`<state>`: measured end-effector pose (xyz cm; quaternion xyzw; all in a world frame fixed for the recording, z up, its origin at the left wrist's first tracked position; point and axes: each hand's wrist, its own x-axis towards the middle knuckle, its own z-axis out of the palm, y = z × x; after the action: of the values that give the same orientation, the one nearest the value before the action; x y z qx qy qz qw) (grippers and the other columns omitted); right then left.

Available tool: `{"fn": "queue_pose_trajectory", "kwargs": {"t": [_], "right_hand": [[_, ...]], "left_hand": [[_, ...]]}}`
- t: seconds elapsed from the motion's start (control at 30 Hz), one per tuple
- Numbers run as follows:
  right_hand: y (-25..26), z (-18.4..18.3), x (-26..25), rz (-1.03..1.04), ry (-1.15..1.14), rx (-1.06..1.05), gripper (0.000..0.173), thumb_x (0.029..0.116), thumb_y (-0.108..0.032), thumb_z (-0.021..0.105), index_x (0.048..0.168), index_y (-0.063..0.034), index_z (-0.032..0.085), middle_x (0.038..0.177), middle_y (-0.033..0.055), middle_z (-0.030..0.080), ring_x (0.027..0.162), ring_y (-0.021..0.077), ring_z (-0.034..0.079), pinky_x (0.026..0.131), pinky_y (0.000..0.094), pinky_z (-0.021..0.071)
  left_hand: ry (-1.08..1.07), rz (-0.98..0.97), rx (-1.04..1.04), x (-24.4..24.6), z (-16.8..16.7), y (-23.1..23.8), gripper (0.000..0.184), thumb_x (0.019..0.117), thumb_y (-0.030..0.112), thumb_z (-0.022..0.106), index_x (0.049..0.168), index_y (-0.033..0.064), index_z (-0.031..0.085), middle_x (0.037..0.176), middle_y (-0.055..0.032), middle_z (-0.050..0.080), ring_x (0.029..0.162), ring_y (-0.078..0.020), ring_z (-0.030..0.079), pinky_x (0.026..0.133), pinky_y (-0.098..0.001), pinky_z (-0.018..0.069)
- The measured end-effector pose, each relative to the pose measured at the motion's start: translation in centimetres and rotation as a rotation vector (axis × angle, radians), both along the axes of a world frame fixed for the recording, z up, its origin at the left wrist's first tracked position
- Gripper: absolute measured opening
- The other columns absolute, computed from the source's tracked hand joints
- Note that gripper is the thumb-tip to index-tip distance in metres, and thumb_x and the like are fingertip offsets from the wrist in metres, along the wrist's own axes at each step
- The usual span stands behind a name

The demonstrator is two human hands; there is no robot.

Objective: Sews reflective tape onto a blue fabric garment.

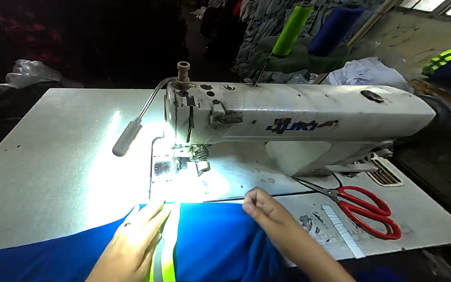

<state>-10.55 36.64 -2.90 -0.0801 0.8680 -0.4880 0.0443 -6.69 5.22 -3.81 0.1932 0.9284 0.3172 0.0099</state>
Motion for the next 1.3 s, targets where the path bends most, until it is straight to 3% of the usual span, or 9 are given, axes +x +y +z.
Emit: {"fn": "queue_pose_trajectory", "kwargs": {"t": [0.07,0.13,0.2,0.33,0.4,0.43,0.5,0.7,1.3], "right_hand": [[0.2,0.9,-1.6,-0.031,0.219,0.384,0.021,0.1030,-0.028,0.051,0.098,-0.0105,0.062,0.081,-0.0029,0.060,0.073,0.0055,0.059,0.067,0.0247,0.0516],[-0.7,0.7,-2.6,-0.070,0.501,0.713,0.014,0.0958,-0.017,0.064,0.091,-0.0058,0.070,0.084,0.0090,0.068,0.079,0.0274,0.069,0.071,0.0474,0.0582],[-2.9,0.2,-2.1,-0.084,0.624,0.806,0.010,0.0916,-0.012,0.067,0.093,-0.0039,0.074,0.094,0.0170,0.070,0.087,0.0400,0.069,0.071,0.0571,0.0560],[-8.6,-0.8,2.4,0.098,0.571,0.662,0.037,0.1041,-0.032,0.047,0.125,-0.0144,0.073,0.136,0.0100,0.067,0.127,0.0310,0.064,0.103,0.0521,0.0515],[-9.6,-2.0,3.1,0.189,0.495,0.617,0.049,0.1067,-0.042,0.040,0.139,-0.0157,0.065,0.149,0.0080,0.058,0.141,0.0294,0.052,0.115,0.0536,0.0398],[-9.6,-2.7,3.0,0.203,0.473,0.619,0.052,0.1068,-0.045,0.038,0.143,-0.0170,0.061,0.152,0.0068,0.055,0.144,0.0284,0.048,0.118,0.0546,0.0364],[-9.1,-3.4,2.4,0.202,0.475,0.626,0.051,0.1058,-0.049,0.038,0.143,-0.0218,0.062,0.152,0.0058,0.055,0.145,0.0281,0.047,0.118,0.0558,0.0351],[-7.5,-3.6,0.2,0.230,0.437,0.656,0.056,0.1031,-0.062,0.033,0.143,-0.0332,0.060,0.158,0.0090,0.048,0.150,0.0338,0.038,0.120,0.0641,0.0273],[-7.8,-3.7,-2.5,0.223,0.404,0.720,0.057,0.1039,-0.062,0.031,0.146,-0.0336,0.057,0.164,0.0021,0.039,0.156,0.0248,0.026,0.125,0.0559,0.0204]], "left_hand": [[-0.023,-0.011,-0.146,0.2,1.0,0.7,0.045,0.1080,0.025,0.042,0.149,0.0093,0.053,0.157,-0.0112,0.049,0.146,-0.0316,0.045,0.117,-0.0570,0.0339],[0.013,0.002,-0.257,-0.6,0.7,1.0,0.054,0.1103,0.038,0.030,0.155,0.0121,0.046,0.161,-0.0099,0.043,0.148,-0.0311,0.042,0.115,-0.0558,0.0349],[0.009,0.024,-0.303,-2.0,0.5,1.2,0.058,0.1089,0.039,0.027,0.157,0.0119,0.042,0.162,-0.0101,0.041,0.150,-0.0307,0.038,0.117,-0.0570,0.0307],[-0.190,0.004,-0.349,-3.5,1.9,1.5,0.059,0.1087,0.038,0.025,0.161,0.0117,0.033,0.168,-0.0097,0.028,0.156,-0.0293,0.023,0.123,-0.0581,0.0142],[-0.080,0.002,-0.327,-3.1,1.6,1.8,0.055,0.1089,0.032,0.032,0.158,0.0086,0.039,0.164,-0.0125,0.037,0.152,-0.0326,0.034,0.121,-0.0600,0.0218],[0.063,-0.008,-0.291,-2.9,0.7,1.8,0.050,0.1072,0.025,0.040,0.154,0.0069,0.046,0.158,-0.0136,0.046,0.145,-0.0336,0.045,0.116,-0.0593,0.0320],[0.179,-0.077,-0.227,-2.9,-1.3,1.4,0.048,0.1067,0.017,0.041,0.153,0.0088,0.046,0.158,-0.0094,0.047,0.144,-0.0297,0.048,0.116,-0.0568,0.0359],[0.276,-0.008,-0.214,-4.5,-4.2,1.5,0.052,0.1065,0.035,0.031,0.152,0.0194,0.052,0.159,0.0054,0.046,0.148,-0.0124,0.041,0.120,-0.0459,0.0363],[0.330,0.015,-0.216,-7.1,-4.6,1.7,0.055,0.1060,0.036,0.029,0.152,0.0155,0.051,0.159,0.0007,0.046,0.148,-0.0149,0.040,0.121,-0.0469,0.0334]]}}
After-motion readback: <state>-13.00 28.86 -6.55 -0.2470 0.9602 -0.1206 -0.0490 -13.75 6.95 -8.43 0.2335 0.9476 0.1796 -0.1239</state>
